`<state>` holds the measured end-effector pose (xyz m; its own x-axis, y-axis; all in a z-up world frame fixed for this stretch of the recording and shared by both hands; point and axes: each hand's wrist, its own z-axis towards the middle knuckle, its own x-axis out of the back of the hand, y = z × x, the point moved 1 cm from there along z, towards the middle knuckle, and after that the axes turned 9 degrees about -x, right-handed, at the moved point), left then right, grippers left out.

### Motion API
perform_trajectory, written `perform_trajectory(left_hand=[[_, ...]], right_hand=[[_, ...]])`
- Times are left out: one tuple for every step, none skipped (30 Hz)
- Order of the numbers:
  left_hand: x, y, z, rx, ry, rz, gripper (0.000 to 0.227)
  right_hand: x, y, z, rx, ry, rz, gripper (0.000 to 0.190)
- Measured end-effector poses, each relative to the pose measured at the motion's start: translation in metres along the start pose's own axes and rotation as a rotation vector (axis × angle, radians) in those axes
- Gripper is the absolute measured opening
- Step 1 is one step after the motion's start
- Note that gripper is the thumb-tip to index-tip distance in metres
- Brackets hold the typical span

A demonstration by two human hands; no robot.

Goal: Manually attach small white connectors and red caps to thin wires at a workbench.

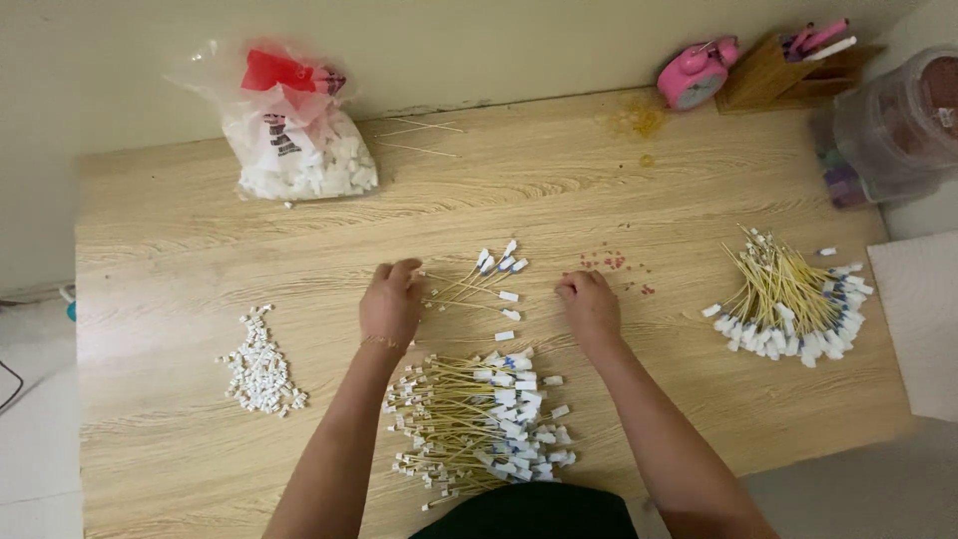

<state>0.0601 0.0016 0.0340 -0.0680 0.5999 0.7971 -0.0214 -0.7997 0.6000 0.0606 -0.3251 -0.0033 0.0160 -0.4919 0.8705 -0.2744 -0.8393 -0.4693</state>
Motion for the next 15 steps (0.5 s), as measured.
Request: perform_trajectory(left_hand=[[-0.007, -0.004, 0.005, 0.000, 0.000, -0.001, 0.025], [-0.014, -0.007, 0.010, -0.032, -0.007, 0.032, 0.028], [-0.021, -0.010, 0.015, -0.066, -0.015, 0.066, 0.030], [-0.026, -0.015, 0.017, -0.067, -0.016, 0.066, 0.030], [-0.031, -0.019, 0.019, -0.068, -0.063, 0.118, 0.021], [-0.036, -0.024, 0.020, -0.069, -0.110, 0.170, 0.015], [-0.035, -0.022, 0.019, -0.071, -0.111, 0.168, 0.015], [-0.034, -0.021, 0.018, -0.087, -0.093, 0.166, 0.013], [-0.031, -0.020, 0.017, -0.102, -0.075, 0.166, 0.012], [-0.029, -0.017, 0.014, -0.103, -0.074, 0.166, 0.012], [-0.026, -0.015, 0.013, -0.109, -0.049, 0.114, 0.012], [-0.023, -0.012, 0.011, -0.114, -0.025, 0.062, 0.013], [-0.016, -0.005, 0.007, -0.115, -0.022, 0.064, 0.013], [-0.009, 0.002, 0.002, -0.090, 0.025, -0.062, 0.012], [-0.002, 0.009, -0.002, -0.066, 0.073, -0.187, 0.012]], right_hand=[[0.001, -0.003, 0.001, 0.000, 0.000, -0.001, 0.017], [0.003, -0.006, 0.001, -0.050, -0.029, -0.028, 0.019], [0.004, -0.009, 0.001, -0.101, -0.058, -0.053, 0.021], [-0.001, 0.002, 0.006, -0.102, -0.057, -0.053, 0.021], [-0.006, 0.012, 0.011, -0.035, -0.023, 0.022, 0.020], [-0.010, 0.023, 0.015, 0.033, 0.011, 0.097, 0.019], [0.002, 0.015, 0.011, 0.031, 0.014, 0.095, 0.019], [0.013, 0.008, 0.007, -0.095, -0.098, 0.278, 0.016], [0.024, 0.001, 0.003, -0.219, -0.212, 0.461, 0.014], [0.024, 0.004, 0.002, -0.219, -0.211, 0.461, 0.014], [0.024, 0.006, 0.002, -0.281, -0.231, 0.597, 0.014], [0.024, 0.009, 0.001, -0.344, -0.250, 0.733, 0.014], [0.028, 0.006, -0.001, -0.341, -0.250, 0.735, 0.014], [0.031, 0.004, -0.003, -0.383, -0.261, 0.799, 0.011], [0.035, 0.002, -0.005, -0.424, -0.272, 0.865, 0.009]])
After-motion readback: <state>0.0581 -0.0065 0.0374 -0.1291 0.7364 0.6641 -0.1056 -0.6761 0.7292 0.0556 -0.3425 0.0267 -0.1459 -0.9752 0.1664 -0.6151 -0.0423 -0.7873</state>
